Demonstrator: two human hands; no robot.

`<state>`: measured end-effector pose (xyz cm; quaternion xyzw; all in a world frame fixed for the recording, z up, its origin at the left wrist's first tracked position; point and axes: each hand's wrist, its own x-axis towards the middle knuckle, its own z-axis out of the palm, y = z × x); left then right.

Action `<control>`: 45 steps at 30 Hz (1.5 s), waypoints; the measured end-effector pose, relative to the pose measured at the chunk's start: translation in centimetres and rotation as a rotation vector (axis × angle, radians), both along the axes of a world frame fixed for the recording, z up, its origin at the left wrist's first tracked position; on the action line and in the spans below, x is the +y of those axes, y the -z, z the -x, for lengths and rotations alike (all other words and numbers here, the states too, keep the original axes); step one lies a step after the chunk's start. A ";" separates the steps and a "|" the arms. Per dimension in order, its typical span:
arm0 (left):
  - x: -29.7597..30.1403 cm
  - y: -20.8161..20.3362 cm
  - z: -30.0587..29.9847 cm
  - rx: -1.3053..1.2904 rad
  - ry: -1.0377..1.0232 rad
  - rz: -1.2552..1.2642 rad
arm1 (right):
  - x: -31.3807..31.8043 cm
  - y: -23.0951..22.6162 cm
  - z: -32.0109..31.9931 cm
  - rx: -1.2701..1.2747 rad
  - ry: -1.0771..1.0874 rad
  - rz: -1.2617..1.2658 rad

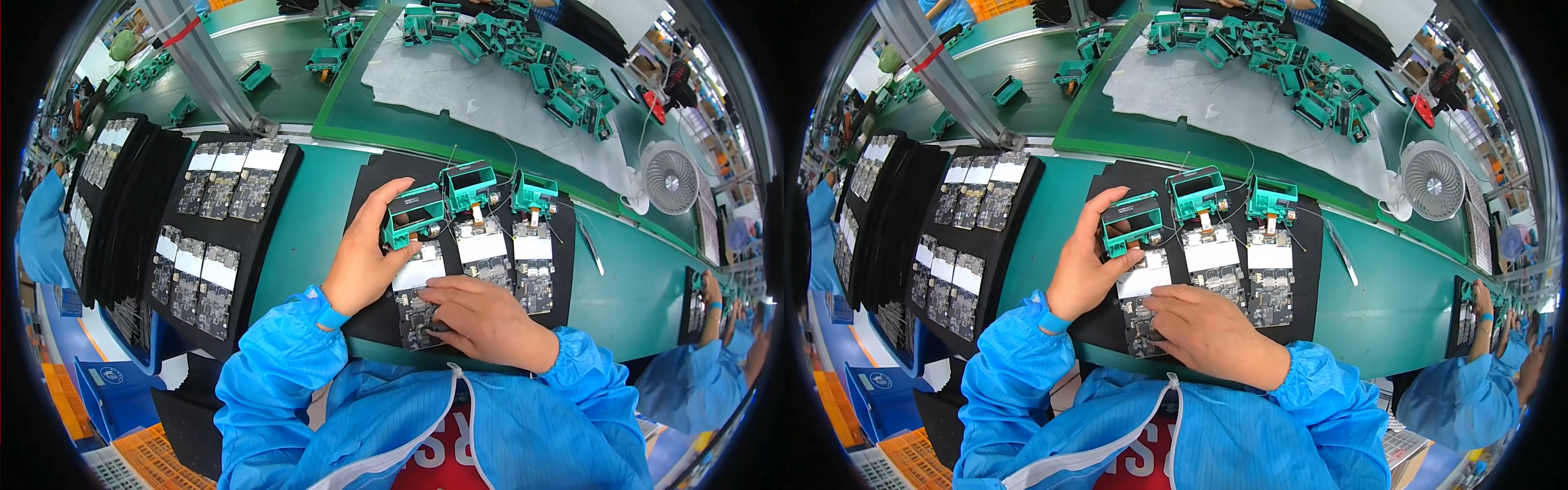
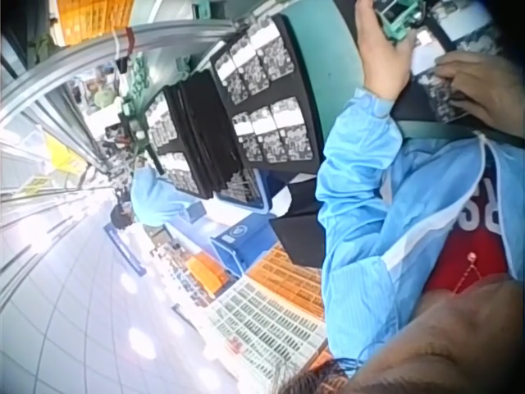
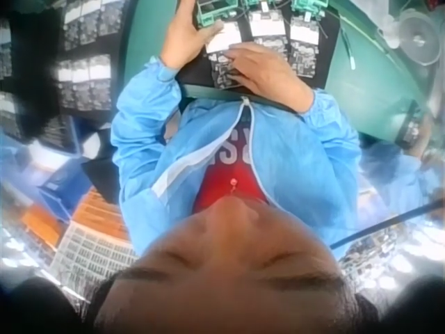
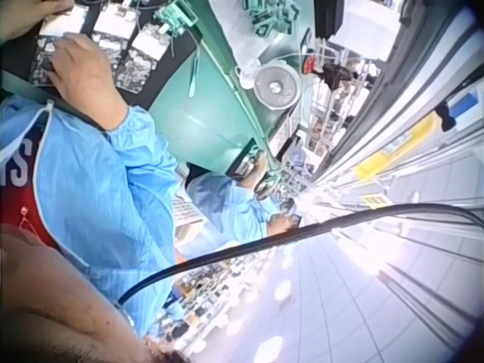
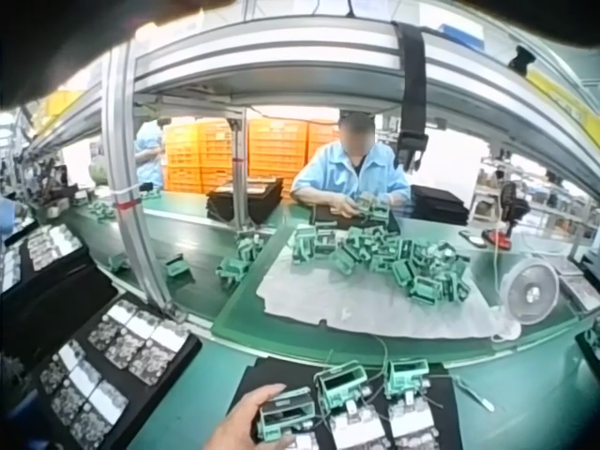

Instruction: The person assembles small green plastic components onto circuit board units by hand, placing the completed units into a black mounting tray on an assembly line.

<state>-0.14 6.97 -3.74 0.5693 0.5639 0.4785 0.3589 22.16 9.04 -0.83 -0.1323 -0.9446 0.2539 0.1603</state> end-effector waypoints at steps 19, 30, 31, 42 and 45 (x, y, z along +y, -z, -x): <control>0.2 0.5 -0.5 0.236 0.040 -0.213 | 0.7 -0.6 0.0 0.013 -0.013 -0.027; 0.3 0.7 0.4 0.197 0.056 -0.187 | 4.8 0.0 3.5 0.003 0.106 -0.234; 0.3 0.5 0.4 0.194 0.066 -0.176 | 4.8 0.0 3.7 -0.027 0.104 -0.275; 0.4 0.1 0.3 0.188 0.047 -0.208 | 4.1 -0.1 4.6 -0.063 0.153 -0.386; 0.4 -0.1 0.2 0.269 0.006 -0.257 | 4.8 0.8 3.9 0.045 0.129 -0.339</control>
